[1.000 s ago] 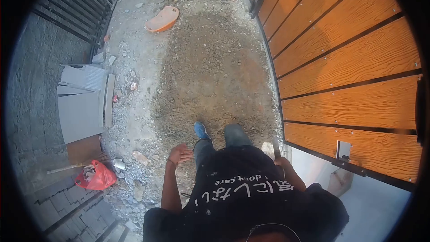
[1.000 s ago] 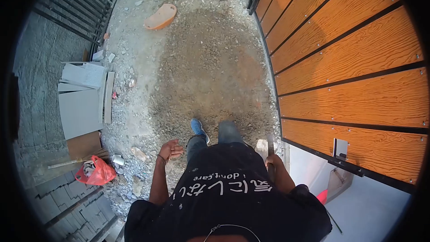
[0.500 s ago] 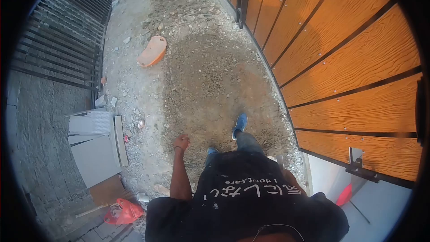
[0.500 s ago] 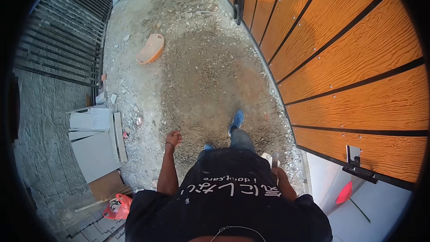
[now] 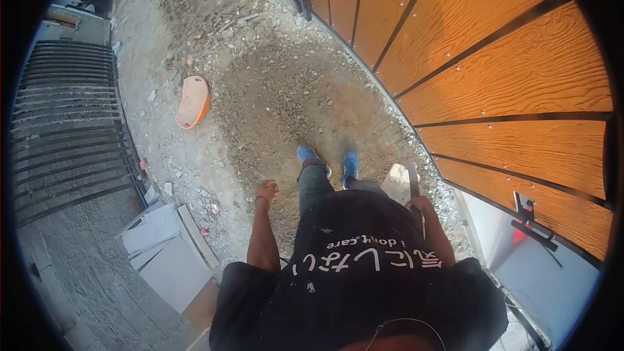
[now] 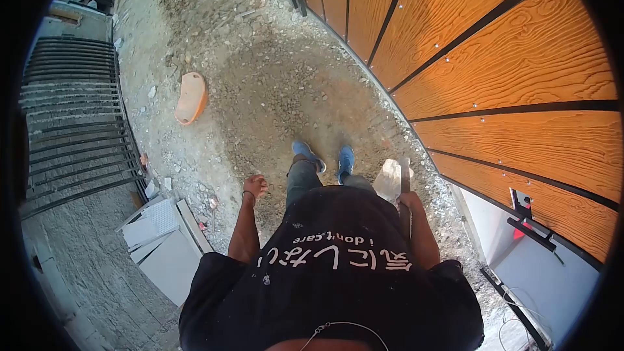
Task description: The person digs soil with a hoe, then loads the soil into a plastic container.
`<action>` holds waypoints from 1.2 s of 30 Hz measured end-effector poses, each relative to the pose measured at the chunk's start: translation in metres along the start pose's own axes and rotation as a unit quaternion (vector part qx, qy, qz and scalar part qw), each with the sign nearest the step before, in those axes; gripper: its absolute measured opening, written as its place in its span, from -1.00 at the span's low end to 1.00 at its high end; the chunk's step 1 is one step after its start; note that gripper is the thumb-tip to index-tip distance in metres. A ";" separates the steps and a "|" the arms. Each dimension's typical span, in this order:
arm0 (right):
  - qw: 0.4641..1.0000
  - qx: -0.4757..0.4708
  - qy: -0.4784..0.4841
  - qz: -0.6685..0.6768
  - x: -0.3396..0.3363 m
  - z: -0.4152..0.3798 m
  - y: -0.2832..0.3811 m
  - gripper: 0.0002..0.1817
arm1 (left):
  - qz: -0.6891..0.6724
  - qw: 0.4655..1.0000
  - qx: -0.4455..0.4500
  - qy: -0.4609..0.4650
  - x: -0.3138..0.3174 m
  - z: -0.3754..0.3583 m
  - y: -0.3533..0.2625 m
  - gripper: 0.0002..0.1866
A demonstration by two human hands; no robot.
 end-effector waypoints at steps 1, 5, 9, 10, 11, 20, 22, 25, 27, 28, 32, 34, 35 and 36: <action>0.998 -0.004 0.025 0.049 0.001 0.011 0.006 -0.76 | 0.020 1.000 0.003 0.021 -0.001 0.004 -0.011 -0.77; 0.997 -0.029 0.002 0.073 -0.002 0.014 0.055 -0.79 | 0.019 0.995 -0.033 0.092 -0.007 0.057 -0.022 -0.80; 0.995 0.000 -0.038 0.097 0.003 -0.027 0.114 -0.79 | -0.066 0.976 -0.113 0.174 -0.041 0.135 -0.016 -0.81; 0.993 0.010 -0.029 0.118 0.006 -0.030 0.127 -0.78 | -0.216 0.923 -0.176 0.264 -0.053 0.167 0.005 -0.84; 0.993 0.014 -0.034 0.116 0.008 -0.032 0.139 -0.78 | -0.358 0.836 -0.236 0.342 -0.060 0.183 0.013 -0.85; 0.980 0.071 -0.020 0.183 0.050 -0.047 0.195 -0.79 | -0.422 0.820 -0.271 0.275 -0.205 0.278 -0.001 -0.80; 0.967 0.062 0.016 0.247 0.058 -0.070 0.208 -0.79 | -0.026 0.985 -0.085 0.148 -0.217 0.302 -0.009 -0.76; 0.950 0.053 0.039 0.304 0.079 -0.073 0.204 -0.87 | 0.033 0.945 -0.206 0.252 -0.203 0.360 -0.033 -0.91; 0.938 0.039 0.065 0.339 0.093 -0.050 0.201 -0.92 | 0.034 0.966 -0.107 0.235 -0.166 0.397 -0.074 -0.88; 0.936 0.041 0.063 0.344 0.095 -0.056 0.206 -0.92 | 0.036 0.977 -0.009 0.208 -0.147 0.413 -0.101 -0.83; 0.922 0.033 0.039 0.384 0.107 -0.103 0.213 -0.83 | 0.168 0.947 0.230 0.150 -0.079 0.359 -0.252 -0.69; 0.949 0.088 -0.032 0.301 0.111 -0.076 0.194 -0.77 | 0.164 0.940 0.252 0.163 -0.064 0.339 -0.286 -0.66; 0.949 0.094 -0.032 0.301 0.110 -0.085 0.194 -0.77 | 0.121 0.939 0.273 0.169 -0.061 0.330 -0.297 -0.66; 0.961 0.078 -0.052 0.260 0.108 -0.094 0.195 -0.74 | 0.081 0.936 0.294 0.174 -0.060 0.325 -0.302 -0.66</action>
Point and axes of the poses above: each hand's wrist, its own z-axis towards the middle knuckle, its own x-axis out of the palm, y = z × x, the point moved 3 cm from there along z, towards the middle knuckle, and after that the axes turned 10 degrees about x, right-handed, at the moved point
